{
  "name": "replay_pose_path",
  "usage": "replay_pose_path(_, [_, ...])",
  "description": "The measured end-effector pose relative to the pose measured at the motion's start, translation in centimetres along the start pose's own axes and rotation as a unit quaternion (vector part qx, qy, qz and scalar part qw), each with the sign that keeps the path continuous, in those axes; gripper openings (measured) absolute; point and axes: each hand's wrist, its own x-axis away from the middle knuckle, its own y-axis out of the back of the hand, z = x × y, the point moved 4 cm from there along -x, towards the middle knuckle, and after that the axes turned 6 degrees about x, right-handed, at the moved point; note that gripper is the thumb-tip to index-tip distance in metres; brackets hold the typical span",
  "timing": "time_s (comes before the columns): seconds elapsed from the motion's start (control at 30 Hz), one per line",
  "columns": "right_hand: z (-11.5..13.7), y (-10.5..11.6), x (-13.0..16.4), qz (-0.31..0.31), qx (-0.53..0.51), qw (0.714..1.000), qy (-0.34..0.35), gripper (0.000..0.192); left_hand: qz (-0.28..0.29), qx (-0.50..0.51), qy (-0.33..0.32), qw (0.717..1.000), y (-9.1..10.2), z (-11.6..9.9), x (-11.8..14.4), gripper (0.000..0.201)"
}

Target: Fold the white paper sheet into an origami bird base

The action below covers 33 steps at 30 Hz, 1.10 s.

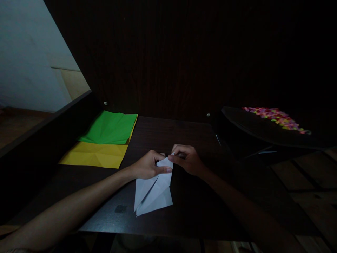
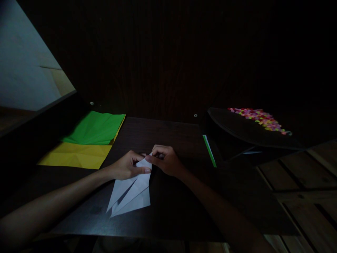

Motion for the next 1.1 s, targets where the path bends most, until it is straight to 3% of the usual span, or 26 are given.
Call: replay_pose_path(1.1, [1.6, 0.7, 0.2, -0.052, 0.087, 0.994, 0.047, 0.039, 0.026, -0.031, -0.016, 0.999, -0.4, -0.3, 0.1, 0.025])
